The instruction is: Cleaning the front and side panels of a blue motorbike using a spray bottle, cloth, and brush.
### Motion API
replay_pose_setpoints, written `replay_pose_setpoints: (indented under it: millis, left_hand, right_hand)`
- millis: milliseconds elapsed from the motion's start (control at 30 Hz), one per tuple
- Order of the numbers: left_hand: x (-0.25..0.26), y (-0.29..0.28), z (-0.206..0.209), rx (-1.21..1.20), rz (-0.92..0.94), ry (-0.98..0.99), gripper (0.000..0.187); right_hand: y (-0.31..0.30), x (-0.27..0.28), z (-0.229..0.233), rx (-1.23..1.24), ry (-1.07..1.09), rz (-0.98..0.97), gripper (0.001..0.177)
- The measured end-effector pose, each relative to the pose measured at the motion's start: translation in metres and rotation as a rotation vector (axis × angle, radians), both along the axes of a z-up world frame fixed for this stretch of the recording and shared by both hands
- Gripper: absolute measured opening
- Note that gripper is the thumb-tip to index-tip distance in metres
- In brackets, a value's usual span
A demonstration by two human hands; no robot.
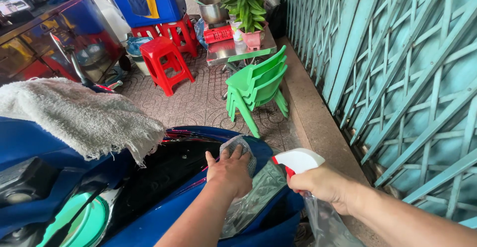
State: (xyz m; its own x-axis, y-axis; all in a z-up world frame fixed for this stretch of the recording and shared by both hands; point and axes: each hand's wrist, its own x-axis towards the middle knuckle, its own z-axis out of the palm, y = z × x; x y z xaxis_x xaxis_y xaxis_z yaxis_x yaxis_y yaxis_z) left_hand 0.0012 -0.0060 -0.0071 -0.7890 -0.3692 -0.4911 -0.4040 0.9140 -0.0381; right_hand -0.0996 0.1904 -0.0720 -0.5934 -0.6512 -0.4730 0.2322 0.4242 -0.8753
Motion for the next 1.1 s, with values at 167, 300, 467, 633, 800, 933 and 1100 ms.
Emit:
replay_pose_setpoints:
  millis: [167, 300, 467, 633, 800, 933, 1100]
  left_hand:
    - [0.011, 0.003, 0.006, -0.012, 0.019, 0.008, 0.079]
    - [0.017, 0.007, 0.013, -0.016, 0.064, 0.012, 0.079]
    - [0.012, 0.002, 0.009, -0.029, 0.038, 0.002, 0.078]
    - [-0.002, -0.005, 0.004, -0.057, -0.004, 0.002, 0.074]
    - [-0.009, -0.009, -0.002, -0.062, -0.011, -0.008, 0.072]
    - [-0.004, -0.008, -0.001, -0.019, 0.022, 0.049, 0.068]
    - [-0.006, -0.008, -0.001, -0.015, 0.031, 0.053, 0.068]
  right_hand:
    - [0.001, 0.012, 0.033, -0.118, -0.034, 0.006, 0.012]
    - [0.007, -0.004, 0.004, -0.145, -0.148, -0.063, 0.022]
    - [0.009, -0.002, 0.007, -0.075, 0.006, 0.012, 0.012]
    - [0.010, 0.018, 0.041, -0.187, 0.004, 0.013, 0.016]
    - [0.020, 0.008, 0.013, -0.061, 0.014, -0.001, 0.013]
    - [0.024, 0.014, 0.016, -0.048, -0.012, -0.026, 0.013]
    - [0.014, 0.018, 0.018, -0.092, -0.001, 0.002, 0.014]
